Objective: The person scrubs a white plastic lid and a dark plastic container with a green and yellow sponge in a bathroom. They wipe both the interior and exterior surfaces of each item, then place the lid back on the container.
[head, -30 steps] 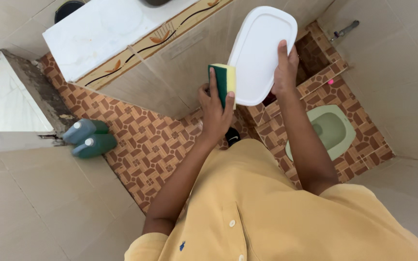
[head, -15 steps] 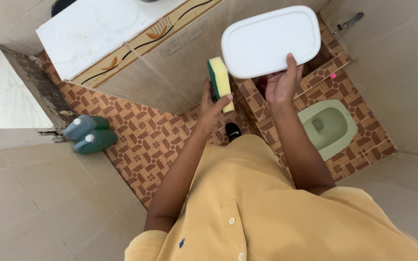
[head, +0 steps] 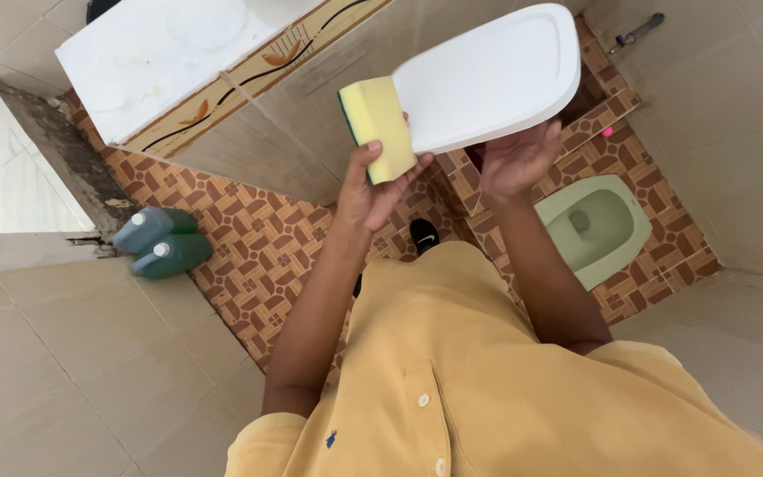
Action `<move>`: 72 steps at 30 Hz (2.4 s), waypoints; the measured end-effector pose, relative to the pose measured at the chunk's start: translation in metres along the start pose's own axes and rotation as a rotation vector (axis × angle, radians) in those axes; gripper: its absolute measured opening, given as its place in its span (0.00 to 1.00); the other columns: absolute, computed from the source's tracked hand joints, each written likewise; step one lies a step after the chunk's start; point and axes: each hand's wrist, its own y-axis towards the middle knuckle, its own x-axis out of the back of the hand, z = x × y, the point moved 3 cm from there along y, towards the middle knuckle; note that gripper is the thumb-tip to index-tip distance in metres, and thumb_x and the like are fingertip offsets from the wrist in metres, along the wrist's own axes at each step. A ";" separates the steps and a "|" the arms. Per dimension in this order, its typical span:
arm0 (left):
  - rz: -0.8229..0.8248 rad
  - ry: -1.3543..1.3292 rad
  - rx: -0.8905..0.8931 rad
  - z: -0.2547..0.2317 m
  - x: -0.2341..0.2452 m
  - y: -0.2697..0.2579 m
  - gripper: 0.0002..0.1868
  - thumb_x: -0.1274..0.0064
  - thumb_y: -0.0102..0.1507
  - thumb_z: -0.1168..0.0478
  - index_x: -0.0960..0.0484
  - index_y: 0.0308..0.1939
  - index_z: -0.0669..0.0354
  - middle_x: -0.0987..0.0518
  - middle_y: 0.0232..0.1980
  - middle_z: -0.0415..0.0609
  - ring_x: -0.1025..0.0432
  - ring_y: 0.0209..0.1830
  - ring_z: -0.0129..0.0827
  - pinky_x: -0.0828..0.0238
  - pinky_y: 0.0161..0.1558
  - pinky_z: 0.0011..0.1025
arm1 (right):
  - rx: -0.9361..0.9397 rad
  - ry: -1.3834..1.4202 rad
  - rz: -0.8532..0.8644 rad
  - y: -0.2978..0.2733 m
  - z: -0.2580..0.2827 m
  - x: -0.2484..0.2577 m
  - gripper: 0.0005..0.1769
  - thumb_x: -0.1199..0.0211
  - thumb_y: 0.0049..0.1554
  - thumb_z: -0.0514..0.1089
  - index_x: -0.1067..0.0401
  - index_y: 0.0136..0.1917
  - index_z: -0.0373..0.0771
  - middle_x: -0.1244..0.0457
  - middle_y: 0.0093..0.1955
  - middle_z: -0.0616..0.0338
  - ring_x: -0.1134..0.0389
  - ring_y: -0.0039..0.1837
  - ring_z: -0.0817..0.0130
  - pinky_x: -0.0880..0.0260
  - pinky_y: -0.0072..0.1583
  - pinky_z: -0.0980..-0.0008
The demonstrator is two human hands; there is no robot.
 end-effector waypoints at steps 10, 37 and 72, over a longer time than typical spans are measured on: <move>0.017 -0.276 0.339 0.030 0.009 -0.013 0.42 0.40 0.61 0.49 0.40 0.73 0.61 0.31 0.67 0.58 0.34 0.65 0.44 0.30 0.65 0.47 | -0.254 -0.408 0.426 0.047 0.000 0.010 0.40 0.44 0.66 0.67 0.44 0.74 0.34 0.37 0.67 0.46 0.30 0.69 0.59 0.24 0.69 0.59; -0.200 1.798 -0.365 -0.004 -0.029 -0.031 0.52 0.58 0.71 0.35 0.67 0.84 0.60 0.30 0.56 0.65 0.30 0.48 0.51 0.27 0.49 0.46 | -0.370 -0.904 -0.004 0.010 -0.041 0.006 0.48 0.58 0.62 0.75 0.29 0.57 0.24 0.31 0.46 0.45 0.25 0.51 0.60 0.22 0.55 0.63; -0.273 1.636 -0.520 -0.032 -0.028 -0.032 0.46 0.64 0.74 0.40 0.66 0.84 0.63 0.28 0.54 0.65 0.29 0.48 0.49 0.30 0.54 0.46 | -0.291 -1.041 0.307 -0.008 -0.023 -0.008 0.42 0.51 0.66 0.71 0.26 0.55 0.25 0.30 0.45 0.51 0.29 0.47 0.68 0.28 0.48 0.66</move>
